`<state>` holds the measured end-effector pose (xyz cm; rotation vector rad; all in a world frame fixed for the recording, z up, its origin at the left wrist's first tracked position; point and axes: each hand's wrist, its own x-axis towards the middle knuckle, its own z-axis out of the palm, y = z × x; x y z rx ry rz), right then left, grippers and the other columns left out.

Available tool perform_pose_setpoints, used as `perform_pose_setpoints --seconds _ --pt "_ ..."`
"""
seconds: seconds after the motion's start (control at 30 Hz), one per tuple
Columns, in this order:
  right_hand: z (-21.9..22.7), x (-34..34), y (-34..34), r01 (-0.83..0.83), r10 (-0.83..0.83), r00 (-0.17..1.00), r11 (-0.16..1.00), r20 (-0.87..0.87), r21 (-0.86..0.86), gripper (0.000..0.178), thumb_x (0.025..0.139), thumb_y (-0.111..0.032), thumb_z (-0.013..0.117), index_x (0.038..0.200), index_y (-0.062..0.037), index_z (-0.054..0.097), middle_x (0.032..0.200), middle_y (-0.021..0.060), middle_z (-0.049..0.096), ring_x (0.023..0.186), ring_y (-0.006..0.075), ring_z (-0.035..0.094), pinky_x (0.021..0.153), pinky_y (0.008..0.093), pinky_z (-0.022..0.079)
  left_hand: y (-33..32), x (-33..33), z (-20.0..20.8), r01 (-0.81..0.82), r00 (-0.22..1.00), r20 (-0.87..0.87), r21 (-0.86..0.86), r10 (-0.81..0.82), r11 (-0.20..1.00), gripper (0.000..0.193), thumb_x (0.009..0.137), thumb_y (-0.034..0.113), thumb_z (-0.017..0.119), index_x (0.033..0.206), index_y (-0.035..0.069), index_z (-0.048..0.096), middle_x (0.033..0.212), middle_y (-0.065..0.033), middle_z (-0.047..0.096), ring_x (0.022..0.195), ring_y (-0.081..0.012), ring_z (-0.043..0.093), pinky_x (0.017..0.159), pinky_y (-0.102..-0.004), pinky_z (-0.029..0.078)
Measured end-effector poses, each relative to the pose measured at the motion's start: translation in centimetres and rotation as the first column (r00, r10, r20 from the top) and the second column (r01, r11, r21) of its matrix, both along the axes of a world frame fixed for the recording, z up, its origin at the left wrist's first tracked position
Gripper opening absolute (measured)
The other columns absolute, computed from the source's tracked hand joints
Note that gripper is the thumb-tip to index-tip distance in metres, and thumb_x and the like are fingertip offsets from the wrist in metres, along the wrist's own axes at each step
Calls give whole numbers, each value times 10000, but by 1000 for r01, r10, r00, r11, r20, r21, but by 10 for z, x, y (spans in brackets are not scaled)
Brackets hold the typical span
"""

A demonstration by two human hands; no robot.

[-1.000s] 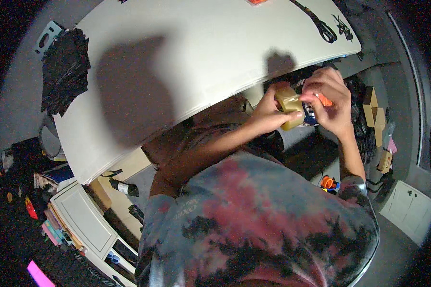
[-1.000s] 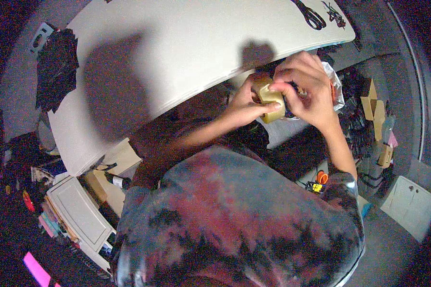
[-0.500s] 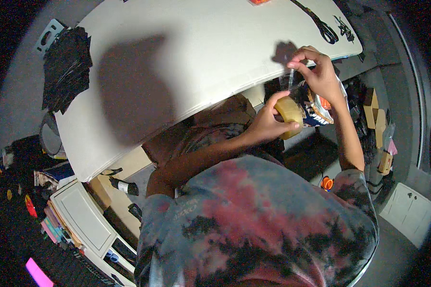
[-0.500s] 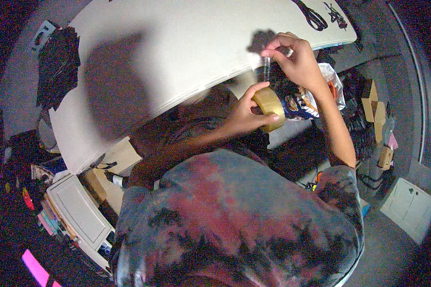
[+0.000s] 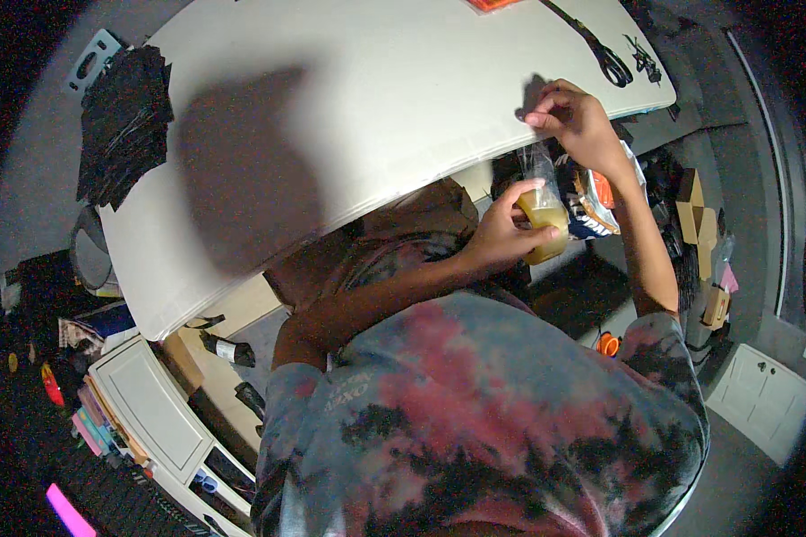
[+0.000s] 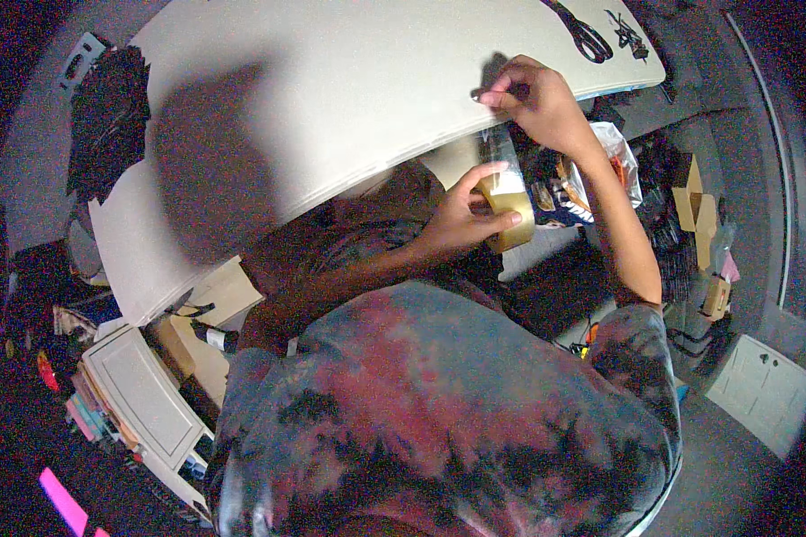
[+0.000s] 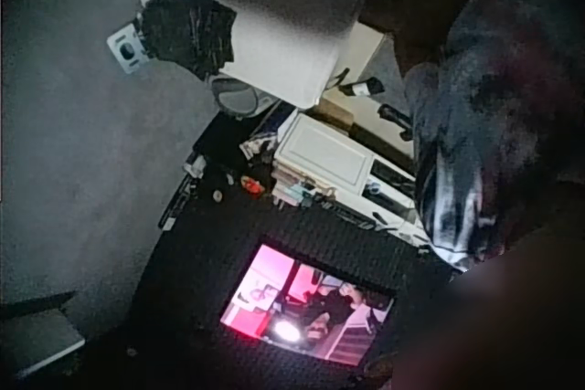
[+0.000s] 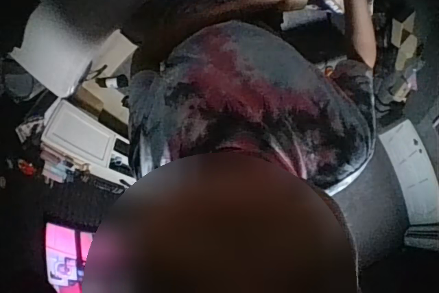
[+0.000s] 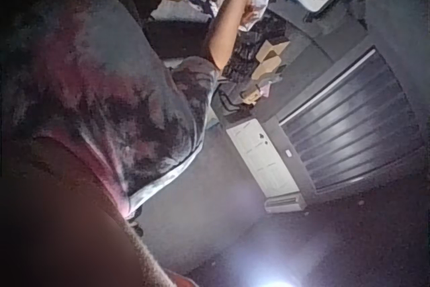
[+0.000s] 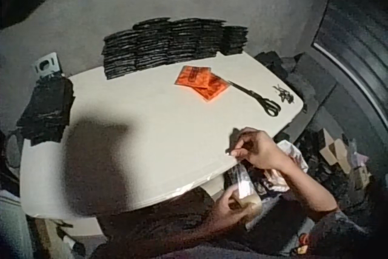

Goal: The recorder is using tape and scissors to seal or prepare packages or bags on a table.

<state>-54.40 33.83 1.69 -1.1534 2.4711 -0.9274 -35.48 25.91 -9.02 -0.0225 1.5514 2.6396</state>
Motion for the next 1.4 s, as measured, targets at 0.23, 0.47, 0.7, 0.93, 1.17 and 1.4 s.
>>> perform_pose_setpoints --seconds 0.23,0.47,0.7,0.93,1.17,1.4 --pt "-4 -3 -2 -1 1 1000 1000 13 27 180 861 -86 764 821 39 640 977 50 596 862 135 628 751 279 516 -1 -1 5 -3 999 -38 -4 2 1000 737 843 150 812 1450 115 395 1237 -119 607 1110 -209 632 936 -374 549" --pt "-4 -2 -5 -14 13 999 999 -39 -40 283 806 -246 812 800 8 687 849 127 616 780 273 622 726 357 480 -1 0 8 7 1000 -25 29 -7 1000 726 837 166 818 1433 102 407 1257 -115 593 1129 -211 624 949 -376 542" --pt "7 5 -12 -3 33 975 991 -218 134 320 819 -227 826 818 36 643 829 64 571 724 136 570 653 283 468 -4 1 12 5 1000 -8 -8 -5 1000 735 833 190 823 1431 91 406 1261 -111 592 1142 -212 615 948 -376 543" --pt "8 -36 5 130 -120 991 958 -54 256 424 836 -344 812 1007 6 644 868 53 658 774 143 598 674 293 491 -2 -2 8 19 999 -44 -20 -20 1000 726 833 182 820 1424 83 410 1257 -117 598 1117 -213 633 942 -365 546" --pt "25 62 4 -182 254 847 964 -468 193 748 930 -476 579 1509 -48 377 1571 137 382 1461 371 329 1181 540 258 -4 -3 -1 67 996 66 -12 -66 998 704 825 169 816 1388 50 410 1217 -137 619 1107 -213 640 931 -360 540" --pt "11 70 6 -181 363 828 894 -427 409 942 912 -619 506 1556 7 220 1632 187 218 1506 399 193 1197 585 167 2 -4 -15 -83 994 -85 -133 72 988 589 822 186 818 1253 33 447 1095 -114 648 1044 -194 647 922 -341 514"
